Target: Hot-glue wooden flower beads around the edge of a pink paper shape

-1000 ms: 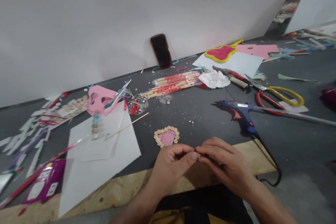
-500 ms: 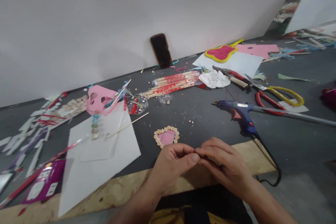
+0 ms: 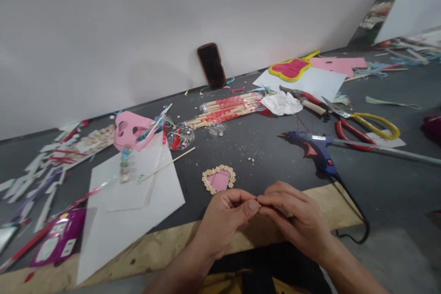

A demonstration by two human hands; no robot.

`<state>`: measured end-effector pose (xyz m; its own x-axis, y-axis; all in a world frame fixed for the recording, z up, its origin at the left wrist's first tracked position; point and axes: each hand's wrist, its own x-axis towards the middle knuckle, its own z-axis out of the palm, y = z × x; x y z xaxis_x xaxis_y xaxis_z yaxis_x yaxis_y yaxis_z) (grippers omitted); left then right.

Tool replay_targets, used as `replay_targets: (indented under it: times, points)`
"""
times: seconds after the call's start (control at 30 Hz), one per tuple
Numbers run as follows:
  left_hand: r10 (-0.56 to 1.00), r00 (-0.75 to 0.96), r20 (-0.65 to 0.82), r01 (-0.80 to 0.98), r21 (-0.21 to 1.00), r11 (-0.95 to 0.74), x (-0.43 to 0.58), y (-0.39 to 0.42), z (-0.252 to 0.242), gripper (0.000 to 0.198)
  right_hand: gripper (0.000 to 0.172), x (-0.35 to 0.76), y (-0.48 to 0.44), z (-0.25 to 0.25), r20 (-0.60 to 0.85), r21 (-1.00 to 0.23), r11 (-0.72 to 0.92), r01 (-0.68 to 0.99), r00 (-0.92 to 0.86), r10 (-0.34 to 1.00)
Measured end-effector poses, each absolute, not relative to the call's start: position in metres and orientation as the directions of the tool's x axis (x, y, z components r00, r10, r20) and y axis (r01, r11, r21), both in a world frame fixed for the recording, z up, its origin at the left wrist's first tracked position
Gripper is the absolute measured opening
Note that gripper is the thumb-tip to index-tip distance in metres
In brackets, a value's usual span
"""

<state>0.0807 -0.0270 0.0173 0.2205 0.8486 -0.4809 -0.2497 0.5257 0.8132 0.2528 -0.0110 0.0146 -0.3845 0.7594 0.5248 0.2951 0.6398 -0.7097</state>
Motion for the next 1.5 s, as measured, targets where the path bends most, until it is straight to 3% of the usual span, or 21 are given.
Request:
replay_targets:
  times: [0.3,0.53,0.9,1.03,1.2,1.33,1.5]
  points:
    - [0.876,0.194,-0.442,-0.202,0.856,0.476,0.083,-0.028,0.018,0.035,0.019,0.251,-0.009,0.015,0.539,-0.72,0.646,0.253,-0.383,0.75]
    - [0.84,0.186,-0.51,-0.303,0.784,0.543,0.085,-0.027,0.017,0.035,0.031,0.255,-0.009,0.013,0.522,-0.753,0.599,0.272,-0.309,0.795]
    - [0.822,0.214,-0.528,-0.371,0.734,0.569,0.084,-0.027,0.018,0.036,0.018,0.257,-0.012,0.018,0.517,-0.679,0.637,0.364,-0.379,0.768]
    - [0.848,0.21,-0.487,-0.184,0.832,0.524,0.068,-0.026,0.024,0.032,0.014,0.268,-0.003,0.015,0.494,-0.64,0.592,0.49,-0.327,0.805]
    - [0.944,0.055,-0.326,0.239,0.922,0.304,0.041,-0.006,0.04,0.025,0.014,0.277,0.016,0.0,0.443,-0.502,0.546,0.671,-0.342,0.828]
    - [0.979,0.106,-0.175,0.607,0.791,0.076,0.041,0.02,0.046,0.022,0.014,0.274,0.024,-0.013,0.42,-0.372,0.526,0.765,-0.367,0.83]
    - [0.931,0.349,-0.11,0.837,0.483,-0.257,0.057,0.055,0.036,0.022,0.018,0.275,0.024,-0.019,0.373,-0.318,0.473,0.822,-0.35,0.859]
